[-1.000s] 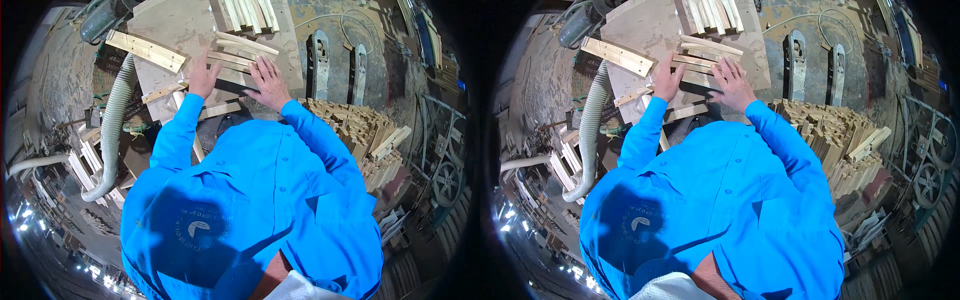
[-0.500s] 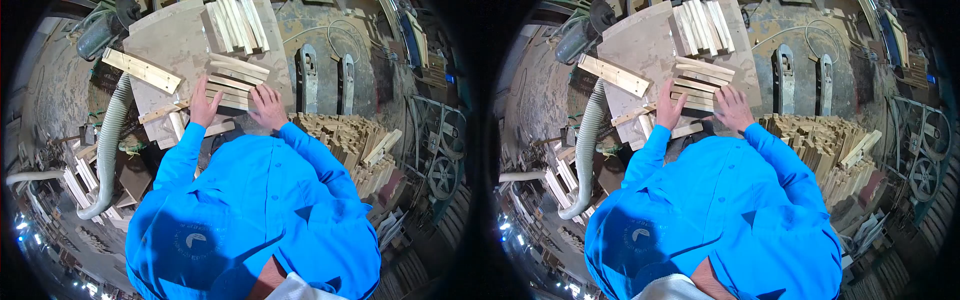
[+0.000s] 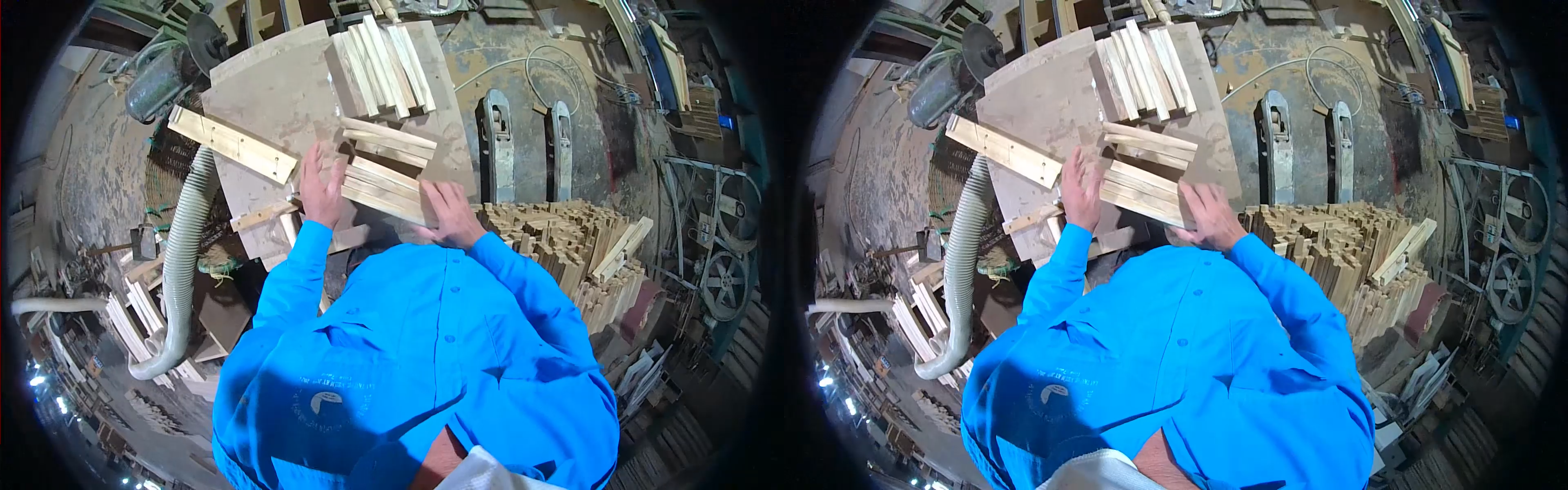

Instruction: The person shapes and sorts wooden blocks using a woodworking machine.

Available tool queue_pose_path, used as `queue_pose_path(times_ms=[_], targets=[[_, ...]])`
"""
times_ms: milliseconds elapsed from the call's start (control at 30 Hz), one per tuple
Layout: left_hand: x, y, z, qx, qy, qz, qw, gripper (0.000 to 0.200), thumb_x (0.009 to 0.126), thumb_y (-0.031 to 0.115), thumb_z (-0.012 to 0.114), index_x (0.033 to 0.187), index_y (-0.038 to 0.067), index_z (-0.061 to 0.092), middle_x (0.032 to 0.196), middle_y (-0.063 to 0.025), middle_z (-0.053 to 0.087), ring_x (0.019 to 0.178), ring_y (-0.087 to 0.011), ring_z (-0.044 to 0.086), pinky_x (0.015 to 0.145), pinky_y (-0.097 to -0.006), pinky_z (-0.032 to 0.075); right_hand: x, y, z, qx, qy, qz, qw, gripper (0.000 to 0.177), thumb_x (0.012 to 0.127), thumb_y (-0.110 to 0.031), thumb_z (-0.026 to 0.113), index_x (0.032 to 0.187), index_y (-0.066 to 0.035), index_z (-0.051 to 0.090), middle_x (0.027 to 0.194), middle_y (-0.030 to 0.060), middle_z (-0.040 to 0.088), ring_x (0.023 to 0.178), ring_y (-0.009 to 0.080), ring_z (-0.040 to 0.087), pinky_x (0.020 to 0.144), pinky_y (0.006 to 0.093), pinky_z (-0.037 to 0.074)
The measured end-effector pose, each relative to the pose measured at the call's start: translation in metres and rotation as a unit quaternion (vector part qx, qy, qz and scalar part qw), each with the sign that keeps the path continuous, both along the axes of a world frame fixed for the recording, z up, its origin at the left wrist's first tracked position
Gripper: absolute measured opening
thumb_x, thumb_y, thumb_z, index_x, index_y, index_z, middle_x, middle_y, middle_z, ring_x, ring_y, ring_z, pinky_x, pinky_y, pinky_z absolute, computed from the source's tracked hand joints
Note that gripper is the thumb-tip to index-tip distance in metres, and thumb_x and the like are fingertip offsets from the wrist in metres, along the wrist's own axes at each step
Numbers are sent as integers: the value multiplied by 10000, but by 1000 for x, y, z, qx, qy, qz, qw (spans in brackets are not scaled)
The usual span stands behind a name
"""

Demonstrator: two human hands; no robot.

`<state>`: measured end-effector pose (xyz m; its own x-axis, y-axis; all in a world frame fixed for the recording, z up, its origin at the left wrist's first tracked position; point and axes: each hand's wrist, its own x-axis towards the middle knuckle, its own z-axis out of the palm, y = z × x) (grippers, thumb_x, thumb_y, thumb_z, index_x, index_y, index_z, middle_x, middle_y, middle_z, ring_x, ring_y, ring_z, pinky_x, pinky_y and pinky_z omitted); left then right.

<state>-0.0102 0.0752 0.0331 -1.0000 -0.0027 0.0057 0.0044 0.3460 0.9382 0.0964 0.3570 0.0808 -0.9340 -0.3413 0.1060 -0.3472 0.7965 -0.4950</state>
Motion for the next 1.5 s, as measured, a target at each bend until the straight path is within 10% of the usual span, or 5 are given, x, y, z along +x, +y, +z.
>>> queue_pose_path(times_ms=[433, 867, 1200, 1500], targets=[[-4, 10, -2, -80, 41, -5, 996, 600, 1001, 304, 695, 1472, -6, 489, 1446, -229, 533, 1322, -389, 543, 1105, -459, 457, -183, 54, -20, 44, -5, -413, 909, 840, 782, -473, 845, 1339, 49, 496, 1217, 269, 536, 1138, 458, 524, 953, 527, 438], [1, 43, -1, -217, 142, -101, 961, 670, 889, 285, 810, 1451, 54, 528, 1510, -205, 478, 1422, -421, 427, 1173, -506, 390, -219, 72, -62, -97, -32, -252, 962, 876, 878, -435, 799, 1471, 86, 421, 1273, 290, 578, 1199, 431, 568, 1035, 494, 456], [-47, 82, 0, -395, 276, -383, 788, 792, 790, 374, 825, 1453, 69, 519, 1478, -135, 503, 1385, -350, 442, 1188, -458, 360, -77, 79, -62, -167, -19, -355, 920, 661, 978, -382, 694, 1447, 43, 506, 1286, 249, 600, 1161, 371, 616, 993, 447, 485], [-62, 59, 24, -454, 202, -411, 765, 766, 722, 351, 861, 1359, 61, 552, 1258, -112, 607, 1164, -304, 570, 1004, -442, 446, 59, 55, -58, -217, -33, -377, 900, 543, 996, -220, 703, 1469, -20, 527, 1223, 153, 624, 1042, 242, 660, 860, 361, 556]])
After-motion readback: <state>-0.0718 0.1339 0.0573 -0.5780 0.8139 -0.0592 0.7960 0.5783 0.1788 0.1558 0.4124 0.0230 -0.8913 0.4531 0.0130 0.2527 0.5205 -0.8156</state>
